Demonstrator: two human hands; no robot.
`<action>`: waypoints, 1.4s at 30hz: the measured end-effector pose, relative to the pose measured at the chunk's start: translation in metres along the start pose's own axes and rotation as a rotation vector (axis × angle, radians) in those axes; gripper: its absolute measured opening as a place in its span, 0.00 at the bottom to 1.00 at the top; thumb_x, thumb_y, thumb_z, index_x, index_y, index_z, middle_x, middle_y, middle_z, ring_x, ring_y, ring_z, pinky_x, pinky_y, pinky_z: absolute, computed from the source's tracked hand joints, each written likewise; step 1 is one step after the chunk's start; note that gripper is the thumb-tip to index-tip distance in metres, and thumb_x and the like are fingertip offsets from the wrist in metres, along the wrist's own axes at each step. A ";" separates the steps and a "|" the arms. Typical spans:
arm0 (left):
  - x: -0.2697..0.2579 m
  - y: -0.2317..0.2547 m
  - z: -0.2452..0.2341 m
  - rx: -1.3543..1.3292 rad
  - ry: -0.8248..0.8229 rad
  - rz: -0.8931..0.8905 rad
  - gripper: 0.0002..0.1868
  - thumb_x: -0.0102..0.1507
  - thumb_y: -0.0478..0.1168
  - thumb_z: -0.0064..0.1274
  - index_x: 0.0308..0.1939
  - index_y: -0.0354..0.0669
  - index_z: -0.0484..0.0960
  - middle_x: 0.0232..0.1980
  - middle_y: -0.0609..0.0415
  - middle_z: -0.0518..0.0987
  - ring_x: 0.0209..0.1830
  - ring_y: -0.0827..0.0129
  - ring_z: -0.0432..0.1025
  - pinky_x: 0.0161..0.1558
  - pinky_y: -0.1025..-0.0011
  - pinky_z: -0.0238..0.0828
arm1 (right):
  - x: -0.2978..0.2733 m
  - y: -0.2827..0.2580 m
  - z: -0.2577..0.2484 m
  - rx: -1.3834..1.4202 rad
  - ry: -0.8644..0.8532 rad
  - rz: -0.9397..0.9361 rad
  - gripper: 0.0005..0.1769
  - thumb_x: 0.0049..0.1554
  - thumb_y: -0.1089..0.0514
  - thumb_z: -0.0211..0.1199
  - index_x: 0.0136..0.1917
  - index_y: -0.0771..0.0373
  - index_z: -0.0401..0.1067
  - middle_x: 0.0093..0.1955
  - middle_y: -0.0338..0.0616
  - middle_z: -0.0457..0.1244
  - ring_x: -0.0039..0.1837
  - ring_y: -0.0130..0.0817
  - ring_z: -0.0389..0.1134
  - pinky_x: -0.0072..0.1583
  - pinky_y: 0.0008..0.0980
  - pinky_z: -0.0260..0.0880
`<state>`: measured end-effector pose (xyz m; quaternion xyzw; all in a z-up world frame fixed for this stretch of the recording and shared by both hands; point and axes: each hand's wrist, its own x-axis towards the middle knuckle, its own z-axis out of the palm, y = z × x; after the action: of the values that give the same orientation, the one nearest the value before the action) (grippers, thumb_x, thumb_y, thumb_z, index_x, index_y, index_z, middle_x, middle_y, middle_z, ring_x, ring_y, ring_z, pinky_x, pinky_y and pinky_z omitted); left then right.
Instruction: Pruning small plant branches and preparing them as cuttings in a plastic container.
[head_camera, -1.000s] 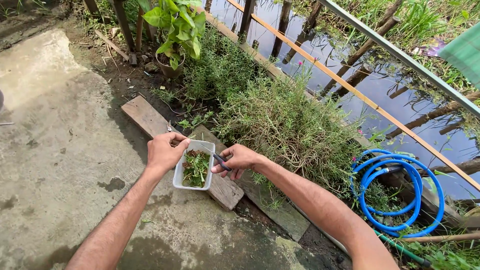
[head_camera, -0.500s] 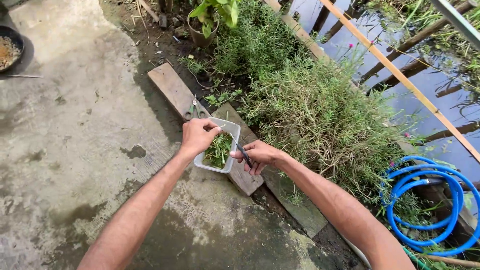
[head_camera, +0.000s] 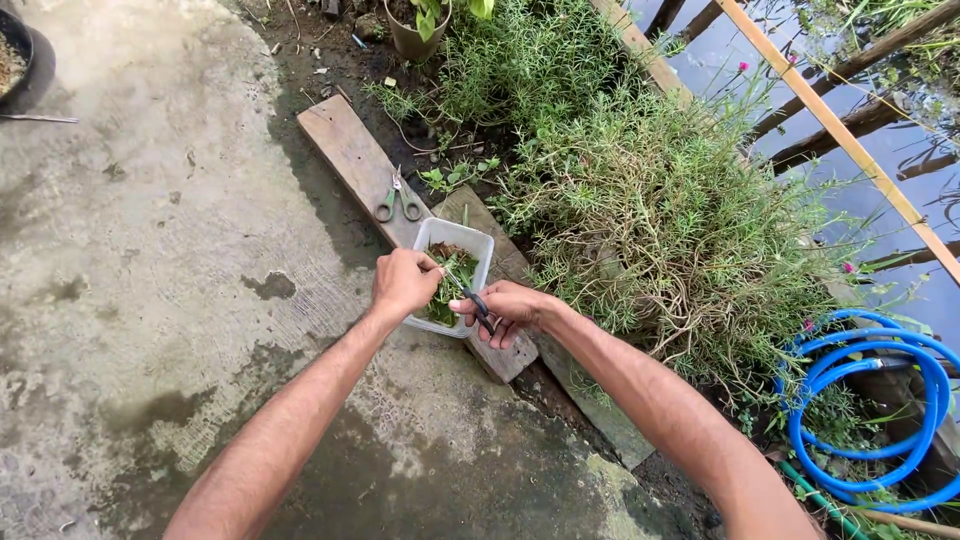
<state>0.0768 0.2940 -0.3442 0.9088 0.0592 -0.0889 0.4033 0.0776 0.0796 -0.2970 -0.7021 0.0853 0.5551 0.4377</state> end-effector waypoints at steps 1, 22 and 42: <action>-0.002 0.004 -0.004 -0.001 0.000 0.001 0.08 0.57 0.46 0.64 0.37 0.51 0.92 0.36 0.48 0.86 0.38 0.57 0.83 0.47 0.63 0.79 | -0.001 -0.002 0.001 0.000 0.001 0.001 0.33 0.49 0.29 0.70 0.44 0.62 0.75 0.30 0.41 0.67 0.28 0.29 0.71 0.30 0.28 0.74; -0.016 0.042 -0.003 0.069 -0.101 -0.159 0.10 0.58 0.48 0.65 0.40 0.55 0.92 0.40 0.51 0.86 0.42 0.57 0.81 0.47 0.59 0.78 | -0.044 -0.006 -0.009 -0.001 0.101 0.033 0.32 0.48 0.30 0.71 0.41 0.62 0.73 0.28 0.35 0.64 0.24 0.24 0.65 0.26 0.22 0.65; -0.110 0.230 -0.086 -0.054 0.211 0.796 0.06 0.57 0.40 0.67 0.36 0.45 0.90 0.34 0.54 0.85 0.35 0.61 0.76 0.40 0.61 0.72 | -0.198 -0.005 -0.027 0.498 0.452 -0.915 0.22 0.51 0.62 0.76 0.57 0.65 0.73 0.44 0.37 0.69 0.42 0.24 0.70 0.44 0.25 0.74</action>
<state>0.0209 0.2005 -0.0981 0.8539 -0.2538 0.1692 0.4216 0.0261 -0.0089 -0.1253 -0.6444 -0.0075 0.1080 0.7570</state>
